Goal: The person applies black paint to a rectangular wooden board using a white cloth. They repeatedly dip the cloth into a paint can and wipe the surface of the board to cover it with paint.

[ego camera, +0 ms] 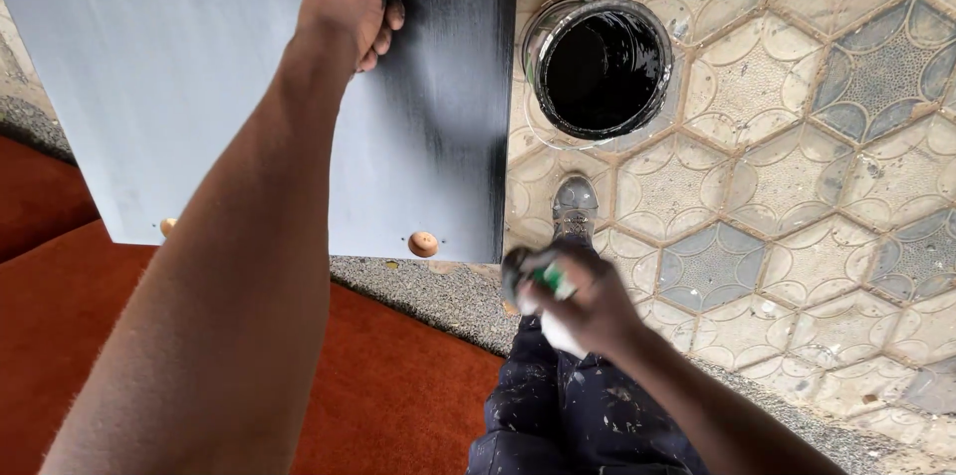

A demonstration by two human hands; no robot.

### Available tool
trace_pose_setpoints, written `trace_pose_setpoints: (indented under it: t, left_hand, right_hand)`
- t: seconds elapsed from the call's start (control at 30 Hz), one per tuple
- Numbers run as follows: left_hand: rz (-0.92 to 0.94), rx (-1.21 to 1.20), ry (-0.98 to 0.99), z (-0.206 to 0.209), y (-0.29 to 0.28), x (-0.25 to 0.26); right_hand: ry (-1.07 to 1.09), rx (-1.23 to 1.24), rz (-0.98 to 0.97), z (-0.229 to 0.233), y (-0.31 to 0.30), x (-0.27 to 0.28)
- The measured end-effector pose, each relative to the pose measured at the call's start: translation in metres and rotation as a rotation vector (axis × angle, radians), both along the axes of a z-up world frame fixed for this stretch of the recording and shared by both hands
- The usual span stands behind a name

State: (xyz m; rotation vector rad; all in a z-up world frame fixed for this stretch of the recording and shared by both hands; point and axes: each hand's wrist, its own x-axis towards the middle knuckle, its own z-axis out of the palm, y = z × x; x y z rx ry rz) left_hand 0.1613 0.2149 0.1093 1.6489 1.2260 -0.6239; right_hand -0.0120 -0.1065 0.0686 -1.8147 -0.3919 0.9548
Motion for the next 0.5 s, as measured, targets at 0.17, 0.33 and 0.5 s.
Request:
trace_pose_setpoints:
  t: [0.17, 0.33, 0.5]
  left_hand:
    - [0.026, 0.002, 0.012, 0.013, -0.006, 0.001]
    - [0.018, 0.02, 0.035, 0.007, -0.004, 0.002]
    - [0.005, 0.025, 0.018, 0.004, -0.003, 0.0]
  right_hand:
    - [0.759, 0.117, -0.819, -0.049, -0.011, 0.052]
    - [1.092, 0.525, -0.965, -0.074, -0.005, 0.065]
    - [0.815, 0.603, -0.92, -0.097, 0.008, 0.071]
